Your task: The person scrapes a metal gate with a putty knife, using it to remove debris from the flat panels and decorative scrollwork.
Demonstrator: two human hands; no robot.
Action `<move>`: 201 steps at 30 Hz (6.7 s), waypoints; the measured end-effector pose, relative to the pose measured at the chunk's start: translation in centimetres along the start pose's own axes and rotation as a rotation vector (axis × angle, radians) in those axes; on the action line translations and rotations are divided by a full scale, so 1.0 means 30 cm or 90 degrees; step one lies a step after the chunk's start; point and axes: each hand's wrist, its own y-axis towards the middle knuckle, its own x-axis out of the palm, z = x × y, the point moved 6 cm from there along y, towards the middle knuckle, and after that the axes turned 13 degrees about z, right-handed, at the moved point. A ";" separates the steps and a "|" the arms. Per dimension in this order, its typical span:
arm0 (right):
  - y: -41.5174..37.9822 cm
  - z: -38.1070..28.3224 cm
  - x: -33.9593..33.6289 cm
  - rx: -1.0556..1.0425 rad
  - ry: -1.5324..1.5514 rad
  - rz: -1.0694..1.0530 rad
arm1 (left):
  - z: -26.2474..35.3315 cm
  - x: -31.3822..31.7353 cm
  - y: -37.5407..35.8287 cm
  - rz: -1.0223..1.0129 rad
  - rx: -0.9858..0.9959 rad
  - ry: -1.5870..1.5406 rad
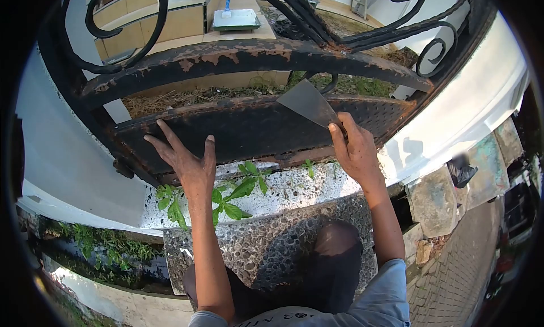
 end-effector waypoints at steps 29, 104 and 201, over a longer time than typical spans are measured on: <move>0.184 0.042 0.034 -0.225 -0.105 -0.096 | 0.163 0.036 0.023 -0.109 0.191 0.114; 0.235 0.061 0.062 -0.266 -0.143 -0.074 | 0.187 0.043 0.024 -0.158 0.161 0.087; -0.110 -0.228 0.505 0.231 0.574 0.143 | 0.068 -0.128 0.079 0.212 0.063 -0.281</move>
